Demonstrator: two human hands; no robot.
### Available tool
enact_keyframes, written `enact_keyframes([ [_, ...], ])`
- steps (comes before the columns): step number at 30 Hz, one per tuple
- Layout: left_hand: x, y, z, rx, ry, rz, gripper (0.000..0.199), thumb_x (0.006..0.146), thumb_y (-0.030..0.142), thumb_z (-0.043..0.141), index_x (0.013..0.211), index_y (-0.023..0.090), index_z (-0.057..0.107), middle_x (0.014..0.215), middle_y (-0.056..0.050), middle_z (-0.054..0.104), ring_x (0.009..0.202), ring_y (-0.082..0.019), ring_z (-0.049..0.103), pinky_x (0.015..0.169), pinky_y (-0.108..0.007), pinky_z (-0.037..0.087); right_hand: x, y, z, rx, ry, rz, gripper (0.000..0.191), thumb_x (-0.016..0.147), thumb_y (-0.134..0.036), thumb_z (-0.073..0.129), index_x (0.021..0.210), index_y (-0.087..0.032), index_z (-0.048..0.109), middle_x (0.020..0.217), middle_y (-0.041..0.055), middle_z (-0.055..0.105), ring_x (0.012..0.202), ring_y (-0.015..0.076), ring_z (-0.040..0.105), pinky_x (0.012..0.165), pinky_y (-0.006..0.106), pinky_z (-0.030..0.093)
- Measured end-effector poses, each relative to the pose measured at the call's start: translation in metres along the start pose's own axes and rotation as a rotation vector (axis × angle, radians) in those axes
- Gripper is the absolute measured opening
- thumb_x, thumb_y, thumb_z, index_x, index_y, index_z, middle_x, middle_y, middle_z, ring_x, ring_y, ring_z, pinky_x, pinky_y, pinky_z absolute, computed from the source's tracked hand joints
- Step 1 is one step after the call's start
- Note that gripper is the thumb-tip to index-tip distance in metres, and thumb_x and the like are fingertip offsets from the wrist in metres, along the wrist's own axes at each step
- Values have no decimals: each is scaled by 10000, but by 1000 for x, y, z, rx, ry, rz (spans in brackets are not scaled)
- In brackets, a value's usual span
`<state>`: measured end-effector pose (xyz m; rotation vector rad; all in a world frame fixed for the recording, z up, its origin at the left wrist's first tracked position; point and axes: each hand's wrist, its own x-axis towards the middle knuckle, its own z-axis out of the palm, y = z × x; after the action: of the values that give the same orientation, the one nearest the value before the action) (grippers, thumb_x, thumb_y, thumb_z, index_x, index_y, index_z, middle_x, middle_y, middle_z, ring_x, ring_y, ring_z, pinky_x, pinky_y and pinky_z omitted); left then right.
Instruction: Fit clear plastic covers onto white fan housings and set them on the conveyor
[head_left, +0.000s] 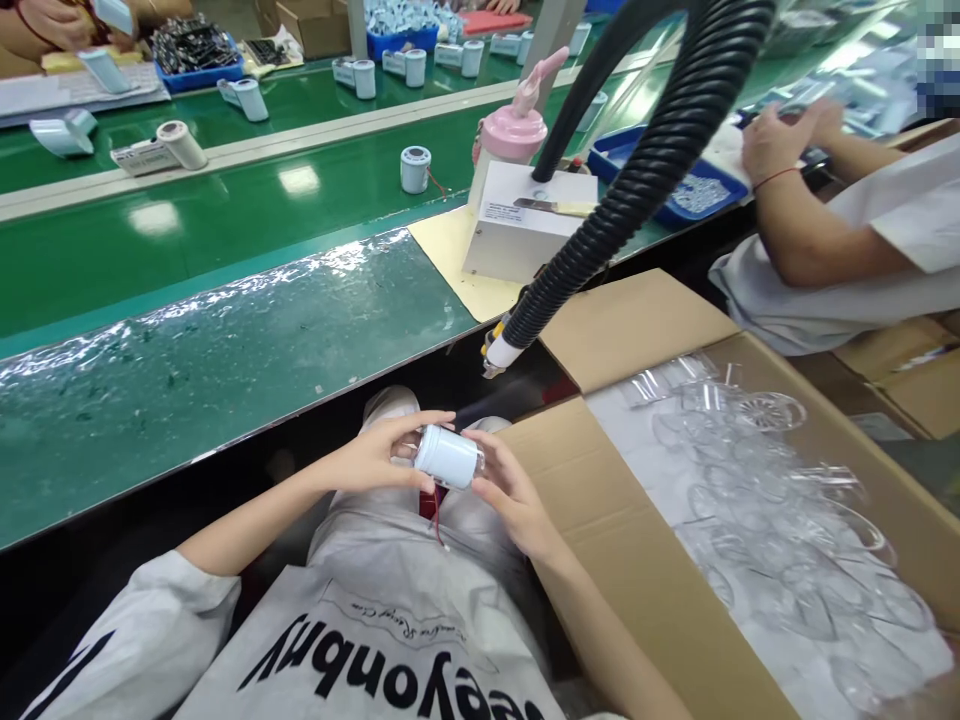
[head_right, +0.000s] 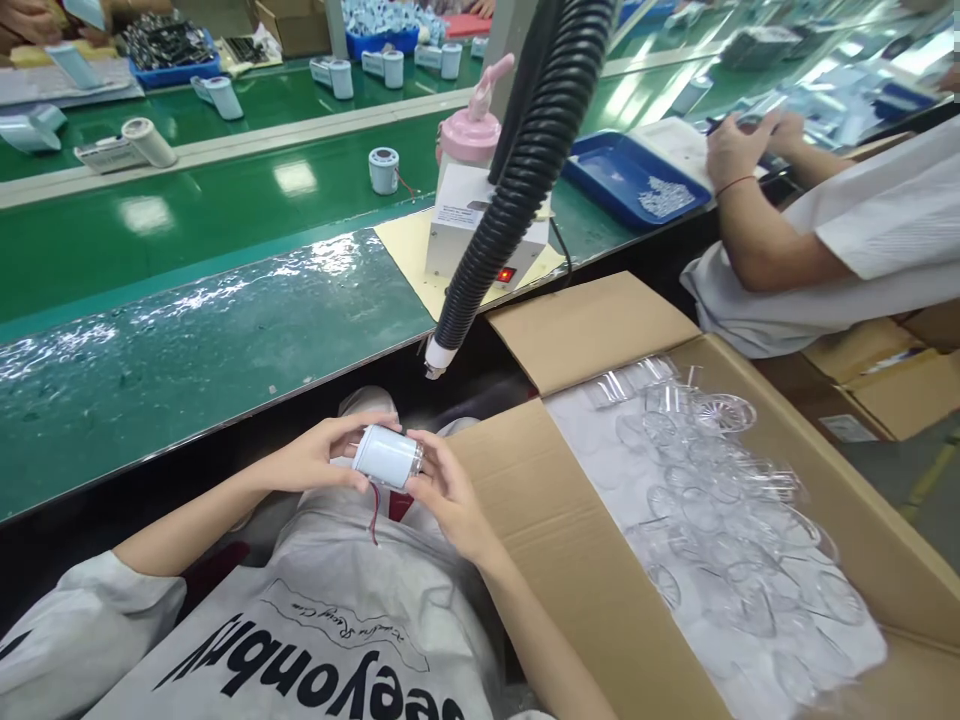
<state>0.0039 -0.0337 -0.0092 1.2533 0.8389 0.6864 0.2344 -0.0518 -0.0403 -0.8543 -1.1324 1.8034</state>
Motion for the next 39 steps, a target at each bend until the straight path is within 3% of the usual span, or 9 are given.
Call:
enact_keyframes([
  [6,68,-18,-14,-104,12,-49,866,635,244,927,1414,155,561,1414,-210,604,1220,-307,647,1100,-485,465,30,35,-26,121,273,-28,536,716,-472,808,1173,-278,606,1149,63,672,1040,257,630,857,385,563],
  [9,93,-18,-19,-94,-5,-43,847,627,282,932,1381,120,582,1411,-225,600,1221,-317,643,1091,-497,468,46,40,-33,145,309,-63,566,706,-510,783,1178,-284,570,1137,65,664,1020,260,634,855,407,568],
  [13,102,-13,-25,-75,-23,-27,798,643,297,924,1352,122,601,1393,-202,618,1231,-314,636,1099,-495,463,58,32,-34,156,304,-76,572,704,-504,783,1174,-270,557,1155,80,655,1023,258,637,862,403,566],
  [22,75,2,-34,1,-3,11,812,656,269,914,1381,152,569,1421,-210,594,1225,-302,644,1086,-471,482,62,10,-25,96,172,-97,528,710,-410,811,1165,-266,585,1213,67,640,1087,243,614,940,373,523],
  [28,31,21,-21,262,-76,206,687,702,233,882,1336,212,619,1477,-182,545,1325,-315,573,1062,-434,518,27,-14,-9,-55,0,3,419,872,-452,701,1219,-269,554,1248,76,601,978,214,644,789,337,584],
  [31,11,28,-8,308,-59,192,644,751,257,845,1347,203,610,1376,-175,617,1235,-306,633,995,-414,563,8,-29,-3,-143,-67,80,445,938,-536,605,1282,-265,526,1282,101,595,993,238,663,761,363,614],
  [35,-7,31,7,119,-23,17,674,768,299,836,1383,211,576,1248,-136,686,1021,-258,725,884,-377,610,-5,-40,-2,-495,-147,-167,613,880,-447,737,1425,-283,510,1494,126,508,1344,329,518,1080,507,488],
  [37,-11,30,9,45,-21,-20,723,755,303,849,1412,233,556,1228,-117,700,974,-240,737,878,-379,614,-8,-40,-3,-626,-205,-314,504,886,-338,746,1368,-321,599,1525,91,502,1396,324,479,1146,537,416],
  [39,-13,28,9,52,-32,18,765,724,283,875,1422,256,560,1306,-122,673,1072,-260,714,953,-403,590,-9,-37,-4,-607,-203,-328,417,898,-321,740,1307,-340,663,1483,79,559,1360,313,529,1134,531,437],
])
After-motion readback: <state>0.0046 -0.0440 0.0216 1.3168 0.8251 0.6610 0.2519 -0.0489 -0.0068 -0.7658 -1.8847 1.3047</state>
